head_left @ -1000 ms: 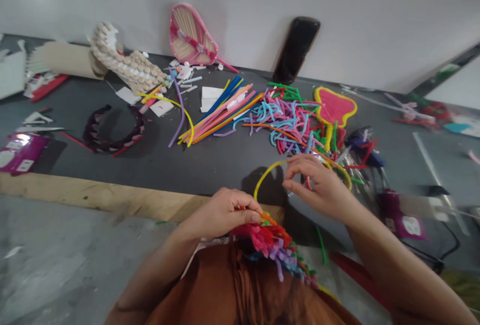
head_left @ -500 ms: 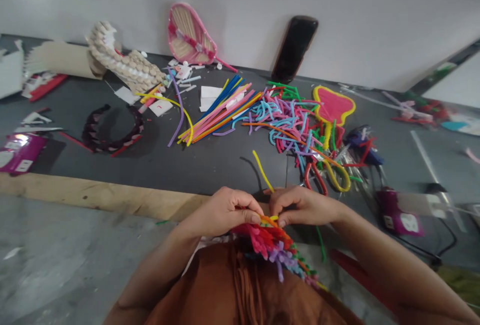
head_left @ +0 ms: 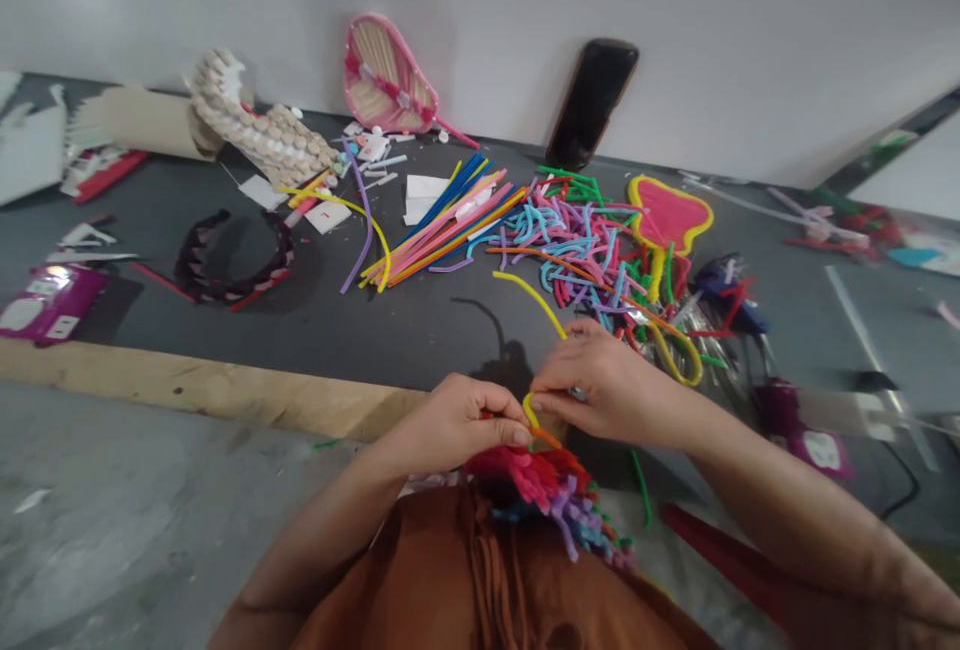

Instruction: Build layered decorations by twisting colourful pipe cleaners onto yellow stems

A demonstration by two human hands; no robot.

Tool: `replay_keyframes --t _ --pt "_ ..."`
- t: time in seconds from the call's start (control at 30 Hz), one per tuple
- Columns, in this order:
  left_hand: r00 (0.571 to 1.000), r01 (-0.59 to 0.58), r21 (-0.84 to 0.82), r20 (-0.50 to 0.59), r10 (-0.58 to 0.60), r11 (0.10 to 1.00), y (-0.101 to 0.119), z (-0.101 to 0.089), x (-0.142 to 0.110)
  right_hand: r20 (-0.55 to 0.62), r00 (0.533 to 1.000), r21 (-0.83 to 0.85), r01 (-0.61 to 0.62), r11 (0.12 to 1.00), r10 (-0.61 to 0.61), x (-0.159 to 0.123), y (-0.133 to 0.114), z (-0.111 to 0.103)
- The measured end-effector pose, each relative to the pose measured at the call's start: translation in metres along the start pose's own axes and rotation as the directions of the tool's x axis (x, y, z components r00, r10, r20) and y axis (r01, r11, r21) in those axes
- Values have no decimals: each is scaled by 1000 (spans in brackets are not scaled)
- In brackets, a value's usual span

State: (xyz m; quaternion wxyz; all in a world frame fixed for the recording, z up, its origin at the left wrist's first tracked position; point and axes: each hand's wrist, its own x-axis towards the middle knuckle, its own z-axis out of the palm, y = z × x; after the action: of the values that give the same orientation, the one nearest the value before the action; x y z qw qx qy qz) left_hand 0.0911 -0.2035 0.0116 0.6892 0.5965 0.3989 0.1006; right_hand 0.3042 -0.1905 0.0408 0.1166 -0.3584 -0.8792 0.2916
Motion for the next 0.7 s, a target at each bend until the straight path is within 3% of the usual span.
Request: replay_keyframes --t 0.13,0.23,0.4,0.57,0.7 --pt "997 59 -57 -42 -61 997 -1 4 4 -93 993 -331 42 943 -77 -1 -20 -2" --pt "996 90 -187 -12 -93 978 -2 6 8 -98 987 -457 73 887 -131 -3 -29 -3" --pt "997 43 -298 76 -21 954 -5 4 10 -101 985 -486 73 871 -139 -6 -28 -5" --pt "998 67 -243 34 -61 968 -5 4 13 -148 973 -478 88 874 -179 -9 -29 1" --pt "998 17 -228 69 -1 974 -8 -1 12 -145 980 -410 68 910 -139 -15 -30 2"
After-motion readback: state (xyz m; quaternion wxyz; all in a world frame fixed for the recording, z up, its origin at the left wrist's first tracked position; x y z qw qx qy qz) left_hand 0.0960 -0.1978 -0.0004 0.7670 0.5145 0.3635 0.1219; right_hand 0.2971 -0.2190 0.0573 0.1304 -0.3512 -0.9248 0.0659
